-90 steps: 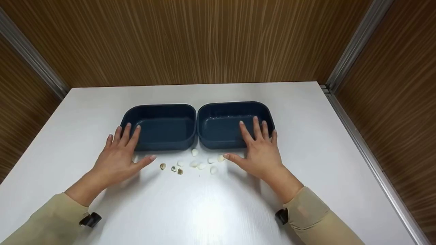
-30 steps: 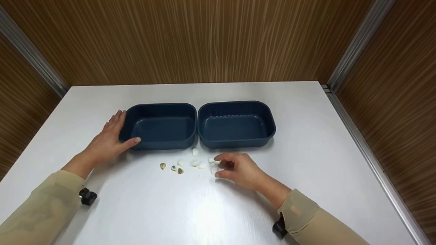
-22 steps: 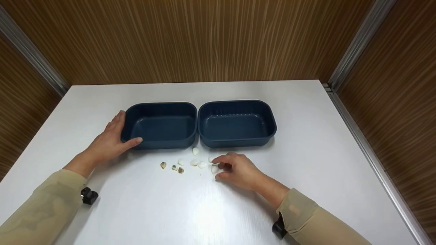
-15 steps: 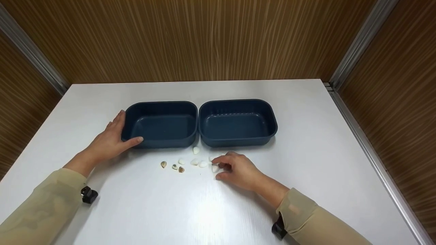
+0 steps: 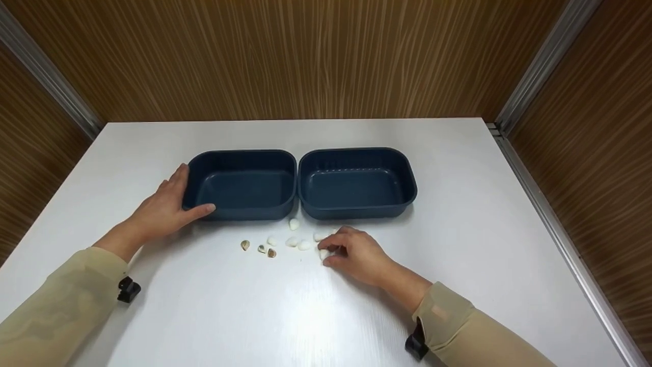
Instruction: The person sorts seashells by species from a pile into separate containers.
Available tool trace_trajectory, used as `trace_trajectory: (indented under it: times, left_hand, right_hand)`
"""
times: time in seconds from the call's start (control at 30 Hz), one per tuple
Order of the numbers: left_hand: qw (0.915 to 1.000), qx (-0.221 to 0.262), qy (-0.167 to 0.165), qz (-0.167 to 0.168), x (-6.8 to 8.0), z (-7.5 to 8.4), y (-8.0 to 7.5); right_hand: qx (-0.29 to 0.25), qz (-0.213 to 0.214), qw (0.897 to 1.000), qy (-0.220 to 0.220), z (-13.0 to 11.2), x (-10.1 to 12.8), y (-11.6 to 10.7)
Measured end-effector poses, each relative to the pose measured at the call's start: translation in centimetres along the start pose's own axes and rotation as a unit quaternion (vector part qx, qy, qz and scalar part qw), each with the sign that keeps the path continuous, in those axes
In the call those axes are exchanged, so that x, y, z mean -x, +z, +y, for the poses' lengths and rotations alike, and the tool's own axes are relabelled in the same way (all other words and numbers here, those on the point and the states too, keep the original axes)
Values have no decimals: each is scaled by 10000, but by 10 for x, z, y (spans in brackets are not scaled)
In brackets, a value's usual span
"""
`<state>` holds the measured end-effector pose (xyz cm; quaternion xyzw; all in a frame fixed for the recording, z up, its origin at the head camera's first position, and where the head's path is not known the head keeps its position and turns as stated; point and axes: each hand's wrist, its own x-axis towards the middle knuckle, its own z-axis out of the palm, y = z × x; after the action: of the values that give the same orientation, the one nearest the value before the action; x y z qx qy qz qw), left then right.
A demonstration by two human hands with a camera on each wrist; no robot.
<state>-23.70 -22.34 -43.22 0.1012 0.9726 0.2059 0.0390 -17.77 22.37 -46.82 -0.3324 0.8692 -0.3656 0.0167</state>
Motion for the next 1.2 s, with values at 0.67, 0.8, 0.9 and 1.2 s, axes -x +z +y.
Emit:
trace_trajectory:
  times: [0.67, 0.8, 0.9, 1.2]
  left_hand:
    - [9998, -169, -23, -129, -1, 2, -2]
    - [9997, -222, -19, -126, 0, 1, -3]
    - [9996, -253, -5, -135, 0, 1, -3]
    - [9996, -257, 5, -149, 0, 1, -3]
  right_hand:
    - [-80, -28, 9995, 310, -4, 0, -1]
    - [-133, -123, 9993, 338, -5, 0, -2]
    - [-137, -152, 9992, 334, -5, 0, -3]
    - [-76, -120, 9997, 201, -3, 0, -7]
